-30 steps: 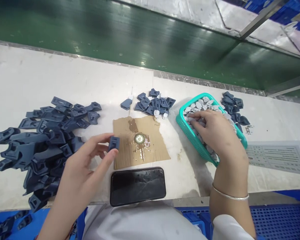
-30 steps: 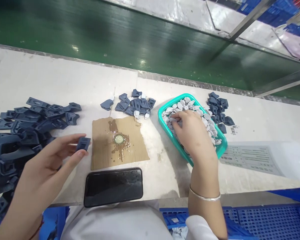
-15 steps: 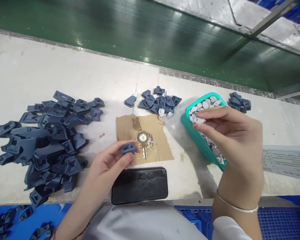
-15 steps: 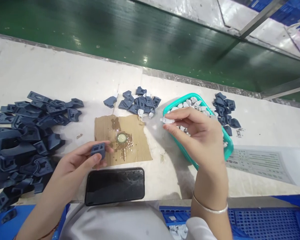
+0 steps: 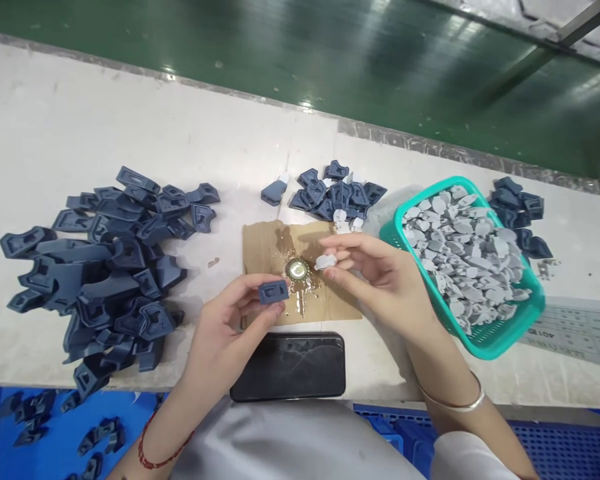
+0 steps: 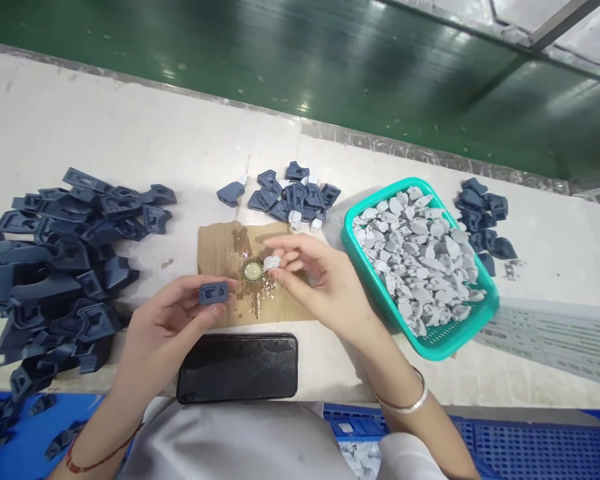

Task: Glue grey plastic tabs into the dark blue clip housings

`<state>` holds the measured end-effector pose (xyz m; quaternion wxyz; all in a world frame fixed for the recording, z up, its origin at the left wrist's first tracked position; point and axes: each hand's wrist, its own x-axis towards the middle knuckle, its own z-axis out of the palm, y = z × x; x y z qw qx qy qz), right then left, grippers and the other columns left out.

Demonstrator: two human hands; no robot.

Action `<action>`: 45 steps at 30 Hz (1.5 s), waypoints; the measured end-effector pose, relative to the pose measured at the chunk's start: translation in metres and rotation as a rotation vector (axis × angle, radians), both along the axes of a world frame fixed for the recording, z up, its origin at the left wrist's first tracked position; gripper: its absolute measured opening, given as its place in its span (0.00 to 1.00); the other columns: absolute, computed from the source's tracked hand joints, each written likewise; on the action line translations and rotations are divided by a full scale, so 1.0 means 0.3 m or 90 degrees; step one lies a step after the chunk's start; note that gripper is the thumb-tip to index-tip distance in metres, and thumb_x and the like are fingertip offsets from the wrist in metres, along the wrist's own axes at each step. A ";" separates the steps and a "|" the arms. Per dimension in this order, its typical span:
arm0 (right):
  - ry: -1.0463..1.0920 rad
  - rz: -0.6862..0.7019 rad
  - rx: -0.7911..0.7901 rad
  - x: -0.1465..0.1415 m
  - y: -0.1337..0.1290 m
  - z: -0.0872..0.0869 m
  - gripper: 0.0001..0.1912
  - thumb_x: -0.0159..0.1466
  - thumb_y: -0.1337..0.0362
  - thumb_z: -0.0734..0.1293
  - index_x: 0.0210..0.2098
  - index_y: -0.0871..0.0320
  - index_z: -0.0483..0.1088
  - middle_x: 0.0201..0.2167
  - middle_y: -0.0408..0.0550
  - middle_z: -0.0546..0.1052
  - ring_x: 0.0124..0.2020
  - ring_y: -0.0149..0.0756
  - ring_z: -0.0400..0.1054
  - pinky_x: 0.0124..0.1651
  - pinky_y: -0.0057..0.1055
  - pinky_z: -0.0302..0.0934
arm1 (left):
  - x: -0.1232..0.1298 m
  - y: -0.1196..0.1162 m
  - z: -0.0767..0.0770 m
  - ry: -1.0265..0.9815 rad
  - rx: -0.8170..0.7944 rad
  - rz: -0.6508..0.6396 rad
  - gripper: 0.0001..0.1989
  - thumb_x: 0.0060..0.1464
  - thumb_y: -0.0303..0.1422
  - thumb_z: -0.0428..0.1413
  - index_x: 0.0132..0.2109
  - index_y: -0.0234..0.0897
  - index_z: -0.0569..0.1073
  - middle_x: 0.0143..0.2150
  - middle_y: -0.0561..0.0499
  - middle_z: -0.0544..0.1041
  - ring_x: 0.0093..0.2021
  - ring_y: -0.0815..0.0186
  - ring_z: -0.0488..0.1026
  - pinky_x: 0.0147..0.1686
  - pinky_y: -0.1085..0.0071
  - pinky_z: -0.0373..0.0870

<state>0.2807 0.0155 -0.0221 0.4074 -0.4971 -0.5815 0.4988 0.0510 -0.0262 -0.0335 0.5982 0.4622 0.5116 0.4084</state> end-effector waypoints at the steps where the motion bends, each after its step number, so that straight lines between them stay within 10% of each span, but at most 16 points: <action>1: 0.022 -0.010 -0.019 -0.006 -0.003 -0.007 0.12 0.65 0.70 0.76 0.47 0.50 0.82 0.41 0.44 0.83 0.38 0.30 0.77 0.45 0.28 0.74 | 0.001 0.000 0.000 0.012 0.006 -0.001 0.08 0.64 0.29 0.63 0.48 0.45 0.81 0.47 0.56 0.87 0.47 0.72 0.84 0.51 0.82 0.78; 13: 0.075 -0.034 -0.095 -0.020 0.000 -0.033 0.07 0.62 0.64 0.79 0.40 0.54 0.83 0.36 0.45 0.85 0.34 0.31 0.79 0.39 0.27 0.75 | 0.008 -0.023 -0.020 0.145 0.149 -0.003 0.12 0.64 0.27 0.63 0.52 0.44 0.79 0.50 0.56 0.86 0.49 0.70 0.84 0.54 0.78 0.78; 28: -0.266 0.106 0.251 -0.039 -0.019 -0.033 0.11 0.70 0.71 0.69 0.48 0.53 0.80 0.47 0.53 0.84 0.51 0.42 0.80 0.56 0.38 0.74 | 0.011 -0.013 -0.017 0.219 0.147 0.003 0.12 0.62 0.30 0.65 0.52 0.45 0.80 0.50 0.55 0.87 0.48 0.63 0.85 0.53 0.68 0.81; 45: 0.101 -0.074 -0.081 -0.039 -0.025 -0.026 0.08 0.62 0.59 0.80 0.40 0.52 0.82 0.37 0.44 0.86 0.37 0.36 0.82 0.42 0.32 0.79 | 0.023 0.001 0.016 0.059 0.050 0.081 0.13 0.57 0.25 0.68 0.40 0.44 0.72 0.43 0.54 0.88 0.49 0.58 0.87 0.44 0.69 0.86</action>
